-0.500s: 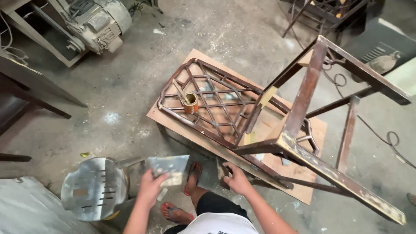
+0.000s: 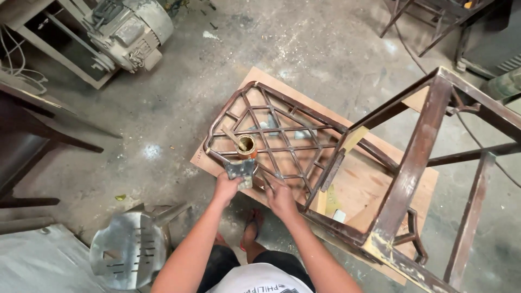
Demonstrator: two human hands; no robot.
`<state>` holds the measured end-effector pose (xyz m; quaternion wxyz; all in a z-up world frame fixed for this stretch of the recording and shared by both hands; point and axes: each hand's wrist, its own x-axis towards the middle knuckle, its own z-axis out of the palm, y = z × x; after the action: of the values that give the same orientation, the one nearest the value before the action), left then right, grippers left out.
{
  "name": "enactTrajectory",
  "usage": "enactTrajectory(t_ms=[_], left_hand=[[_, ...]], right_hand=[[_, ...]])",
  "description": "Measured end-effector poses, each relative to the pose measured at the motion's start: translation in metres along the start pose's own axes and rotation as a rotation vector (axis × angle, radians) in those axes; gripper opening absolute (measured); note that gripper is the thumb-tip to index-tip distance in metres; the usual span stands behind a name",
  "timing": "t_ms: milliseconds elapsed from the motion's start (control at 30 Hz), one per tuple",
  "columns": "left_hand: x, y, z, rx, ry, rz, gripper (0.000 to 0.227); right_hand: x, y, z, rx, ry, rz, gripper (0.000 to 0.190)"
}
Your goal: Applying wood filler to cracks in a chair frame and smoothing it out with a putty knife.
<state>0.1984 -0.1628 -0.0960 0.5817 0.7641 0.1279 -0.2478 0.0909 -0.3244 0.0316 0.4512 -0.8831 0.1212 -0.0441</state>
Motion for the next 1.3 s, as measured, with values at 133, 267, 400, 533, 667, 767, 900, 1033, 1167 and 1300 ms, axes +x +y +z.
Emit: enactTrajectory(t_ms=[133, 267, 400, 533, 667, 767, 900, 1033, 1167, 1300], left_hand=[[0.013, 0.019, 0.005, 0.044, -0.044, -0.004, 0.031], [0.027, 0.024, 0.007, 0.094, -0.065, 0.039, 0.021], [0.032, 0.021, 0.006, 0.111, -0.046, 0.048, 0.018], [0.038, -0.005, -0.002, 0.099, -0.050, 0.093, 0.024], [0.011, -0.011, -0.044, 0.248, -0.058, 0.095, 0.047], [0.008, 0.004, -0.086, 0.191, -0.076, 0.108, 0.052], [0.043, 0.041, -0.132, 0.162, -0.125, 0.121, 0.045], [0.118, 0.043, -0.107, 0.336, -0.062, 0.405, 0.020], [0.130, 0.116, -0.079, 0.543, -0.290, 0.094, 0.049], [0.155, 0.120, -0.066, 0.683, -0.338, 0.067, 0.038]], right_hand=[[0.028, 0.036, 0.060, -0.276, 0.039, -0.133, 0.026], [0.056, 0.039, 0.090, -0.342, -0.029, -0.075, 0.030], [0.097, 0.060, 0.113, -0.342, -0.078, 0.069, 0.036], [0.145, 0.067, 0.101, -0.398, -0.139, 0.186, 0.032], [0.165, 0.073, 0.091, -0.330, -0.237, 0.443, 0.035], [0.181, 0.082, 0.078, -0.237, -0.228, 0.604, 0.044], [0.175, 0.052, 0.053, 0.049, -0.019, 0.781, 0.037], [0.162, 0.043, 0.073, -0.039, -0.043, 0.835, 0.034], [0.159, 0.043, 0.084, 0.078, 0.015, 0.870, 0.043], [0.163, 0.048, 0.090, -0.060, -0.046, 0.874, 0.064]])
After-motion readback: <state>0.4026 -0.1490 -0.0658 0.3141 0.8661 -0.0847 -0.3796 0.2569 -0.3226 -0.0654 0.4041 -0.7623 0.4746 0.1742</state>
